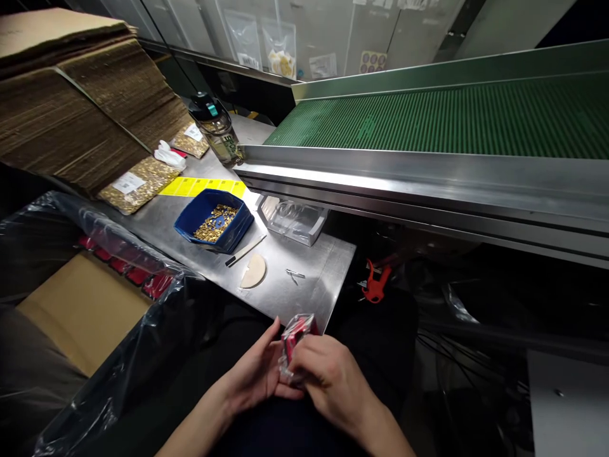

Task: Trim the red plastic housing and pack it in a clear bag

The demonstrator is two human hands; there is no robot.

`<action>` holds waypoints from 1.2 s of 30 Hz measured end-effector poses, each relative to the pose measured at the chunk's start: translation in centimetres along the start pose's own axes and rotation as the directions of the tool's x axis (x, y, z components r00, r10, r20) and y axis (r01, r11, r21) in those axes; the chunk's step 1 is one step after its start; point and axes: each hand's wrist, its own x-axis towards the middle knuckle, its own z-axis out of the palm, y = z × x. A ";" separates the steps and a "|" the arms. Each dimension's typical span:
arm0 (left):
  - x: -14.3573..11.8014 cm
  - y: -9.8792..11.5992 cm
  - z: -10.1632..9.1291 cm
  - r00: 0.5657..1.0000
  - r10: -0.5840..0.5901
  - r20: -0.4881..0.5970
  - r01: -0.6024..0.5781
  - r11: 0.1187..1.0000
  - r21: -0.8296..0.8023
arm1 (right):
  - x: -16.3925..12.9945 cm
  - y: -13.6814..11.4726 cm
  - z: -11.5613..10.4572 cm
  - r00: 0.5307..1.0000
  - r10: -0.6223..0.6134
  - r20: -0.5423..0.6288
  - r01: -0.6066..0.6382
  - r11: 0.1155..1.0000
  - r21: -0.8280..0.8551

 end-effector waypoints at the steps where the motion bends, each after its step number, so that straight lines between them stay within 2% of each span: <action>1: 0.1 -0.3 0.1 0.999 -0.014 0.046 0.020 0.994 -0.110 | 0.1 -0.2 0.5 0.997 -0.069 0.026 0.071 0.996 -0.060; 3: 0.2 -0.6 0.2 0.997 0.074 0.020 -0.067 0.967 -0.246 | 0.1 -0.6 1.4 0.992 -0.124 0.038 0.128 0.983 -0.133; 4: 0.3 -0.6 0.2 0.991 0.133 -0.023 -0.135 0.954 -0.267 | 0.1 -0.8 1.7 0.995 -0.101 0.014 0.102 0.987 -0.127; 6: 0.2 -0.3 -0.1 0.970 0.228 -0.081 -0.242 0.935 -0.259 | 0.0 -0.8 2.2 0.996 0.025 -0.089 -0.028 0.999 -0.023; 8: -0.1 0.0 -0.5 0.942 0.317 -0.106 -0.334 0.913 -0.236 | -0.3 -0.7 2.4 0.965 0.194 -0.178 -0.167 0.974 0.152; 11: -0.7 0.5 -1.4 0.914 0.398 -0.079 -0.405 0.897 -0.175 | -0.6 -0.2 2.5 0.893 0.402 -0.202 -0.296 0.863 0.409; 14: -1.2 0.9 -2.3 0.898 0.439 -0.021 -0.438 0.891 -0.116 | -0.6 0.4 2.8 0.821 0.552 -0.144 -0.367 0.704 0.608; 17: -1.6 1.3 -2.8 0.830 0.548 0.102 -0.555 0.830 0.054 | -0.4 1.0 3.2 0.761 0.643 -0.087 -0.375 0.546 0.749; 20: -2.3 1.5 -2.1 0.760 0.594 0.263 -0.650 0.692 0.316 | 0.0 1.5 3.7 0.719 0.693 -0.056 -0.305 0.386 0.870; 22: -2.9 1.4 -1.0 0.712 0.604 0.358 -0.693 0.522 0.497 | 0.3 1.8 3.9 0.708 0.705 -0.035 -0.256 0.302 0.918; 25: -4.0 0.9 0.5 0.609 0.578 0.543 -0.746 0.186 0.639 | 0.8 2.2 4.0 0.712 0.701 -0.037 -0.215 0.269 0.939; 26: -4.3 0.7 0.8 0.591 0.543 0.596 -0.754 0.109 0.648 | 0.9 2.3 3.9 0.714 0.698 -0.046 -0.201 0.268 0.942; 27: -4.6 0.4 1.0 0.589 0.506 0.630 -0.756 0.068 0.651 | 0.9 2.4 3.8 0.717 0.694 -0.058 -0.186 0.271 0.944; 28: -4.8 0.1 1.0 0.597 0.483 0.640 -0.755 0.068 0.653 | 0.9 2.4 3.5 0.722 0.688 -0.072 -0.170 0.278 0.945; 29: -4.9 -0.1 0.8 0.608 0.488 0.627 -0.758 0.119 0.642 | 0.8 2.4 3.3 0.730 0.678 -0.086 -0.157 0.289 0.944; 30: -4.9 -0.4 0.6 0.617 0.517 0.594 -0.765 0.217 0.606 | 0.7 2.3 2.9 0.737 0.668 -0.100 -0.146 0.302 0.942; 32: -4.6 -1.0 -0.1 0.652 0.605 0.456 -0.756 0.477 0.448 | 0.3 1.9 2.2 0.778 0.613 -0.140 -0.118 0.361 0.925; 34: -3.9 -1.3 -0.5 0.729 0.605 0.320 -0.683 0.674 0.283 | 0.0 1.1 1.6 0.843 0.505 -0.186 -0.077 0.456 0.887; 36: -3.3 -1.4 -0.4 0.816 0.481 0.320 -0.563 0.786 0.255 | -0.1 0.1 1.3 0.898 0.375 -0.231 -0.028 0.571 0.820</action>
